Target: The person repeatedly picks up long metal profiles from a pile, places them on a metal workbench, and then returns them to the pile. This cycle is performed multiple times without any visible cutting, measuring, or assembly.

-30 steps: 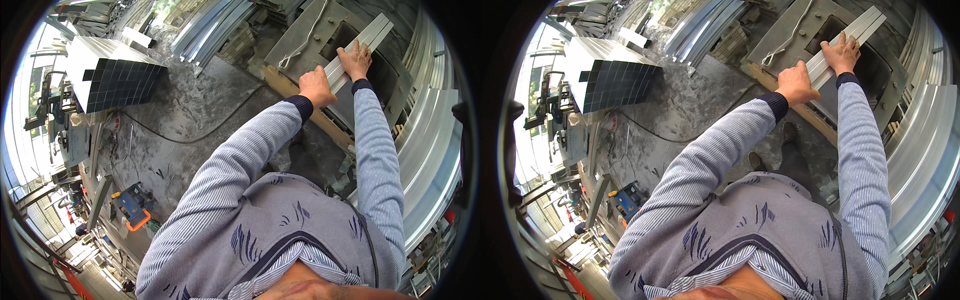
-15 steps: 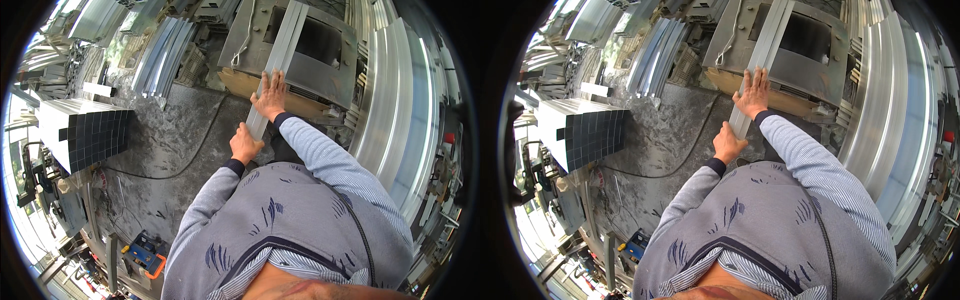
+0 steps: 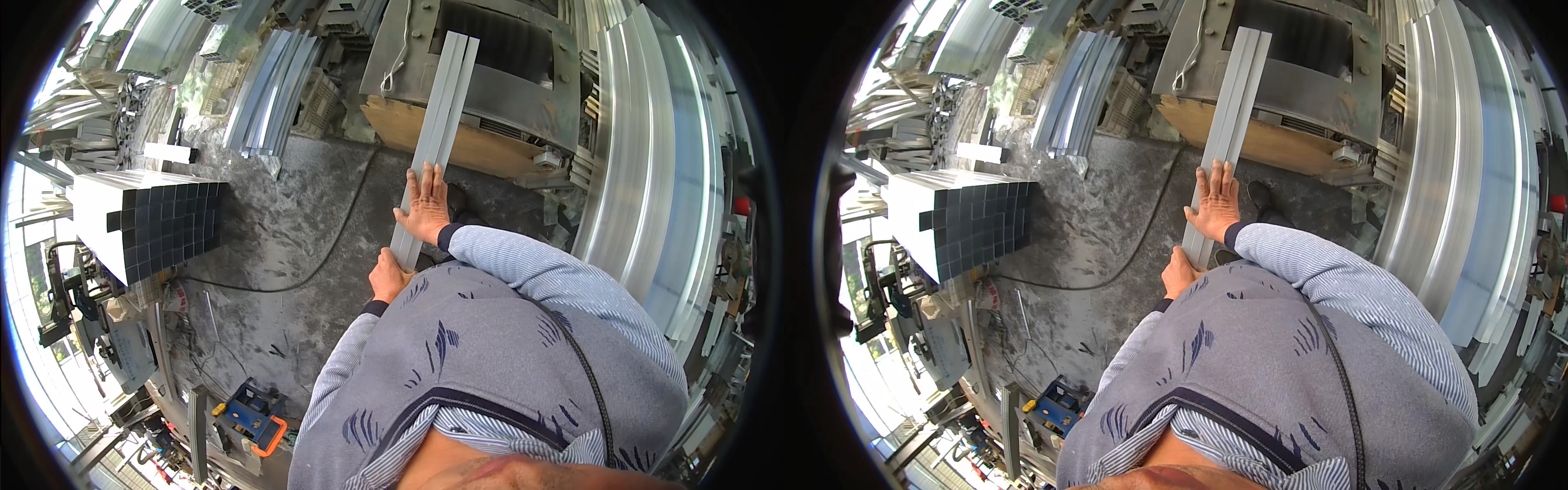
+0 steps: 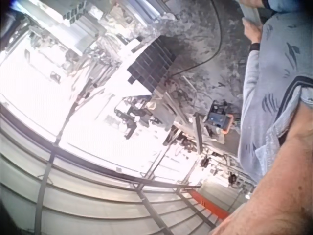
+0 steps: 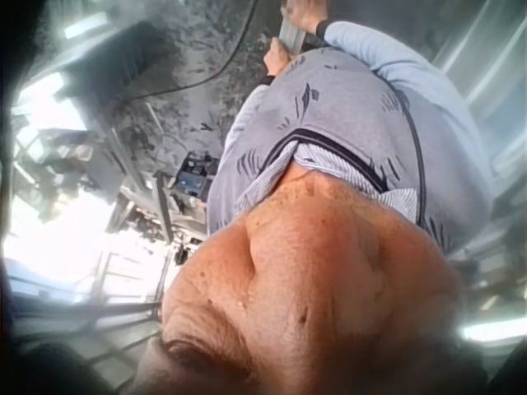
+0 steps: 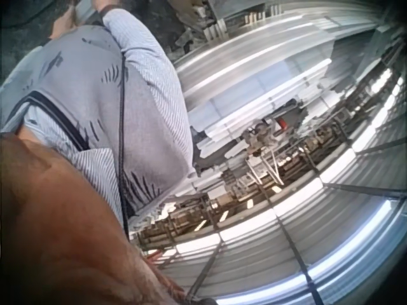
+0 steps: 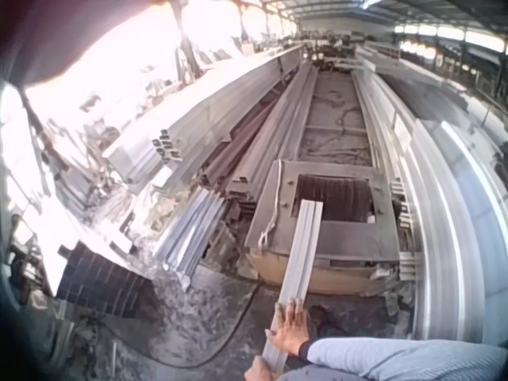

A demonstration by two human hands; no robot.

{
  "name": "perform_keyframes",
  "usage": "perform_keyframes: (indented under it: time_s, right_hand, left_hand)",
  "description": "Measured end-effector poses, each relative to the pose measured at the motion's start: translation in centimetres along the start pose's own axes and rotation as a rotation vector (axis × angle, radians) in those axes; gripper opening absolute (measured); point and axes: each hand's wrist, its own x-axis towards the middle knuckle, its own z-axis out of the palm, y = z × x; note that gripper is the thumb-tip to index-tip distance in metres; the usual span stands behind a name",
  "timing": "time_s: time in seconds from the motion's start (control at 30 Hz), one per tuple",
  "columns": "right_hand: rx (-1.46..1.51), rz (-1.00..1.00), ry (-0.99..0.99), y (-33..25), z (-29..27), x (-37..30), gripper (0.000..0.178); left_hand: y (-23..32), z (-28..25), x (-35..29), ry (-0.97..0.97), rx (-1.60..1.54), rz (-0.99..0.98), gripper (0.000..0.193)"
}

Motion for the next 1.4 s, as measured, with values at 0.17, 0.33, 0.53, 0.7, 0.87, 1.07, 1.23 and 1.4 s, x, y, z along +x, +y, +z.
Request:
perform_keyframes:
  time_s: [0.17, 0.33, 0.53, 0.7, 0.87, 1.07, 1.23, 1.4]
  right_hand:
    - [0.050, -0.047, 0.179, 2.6, -2.1, 4.3, 0.113]
    - [0.020, 0.008, 0.333, 7.8, -7.4, 15.8, 0.104]
    - [-0.164, 0.051, 0.427, 16.3, -14.8, 30.4, 0.090]
    - [-0.334, 0.109, 0.403, 21.8, -18.5, 37.7, 0.084]
    - [-0.308, 0.056, 0.452, 23.1, -17.8, 35.6, 0.079]
    - [-0.059, -0.025, 0.445, 17.4, -13.2, 24.3, 0.083]
    - [-0.036, -0.013, 0.339, 11.4, -9.3, 15.2, 0.084]
    - [-0.061, -0.003, 0.289, 6.5, -5.8, 7.5, 0.086]
  left_hand:
    - [4.1, -0.9, 3.8, 0.017, 0.010, 0.018, 0.072]
    - [13.6, -4.6, 13.5, 0.091, 0.044, 0.094, 0.075]
    - [26.1, -10.0, 25.4, 0.110, 0.053, 0.222, 0.077]
    - [33.8, -12.2, 31.3, 0.096, 0.090, 0.235, 0.077]
    - [33.5, -11.0, 29.8, 0.088, 0.056, 0.273, 0.077]
    - [25.4, -7.6, 20.7, 0.076, 0.065, 0.233, 0.081]
    - [18.0, -5.5, 13.1, 0.024, 0.102, 0.132, 0.080]
    - [11.2, -3.7, 6.3, 0.007, 0.114, 0.103, 0.078]
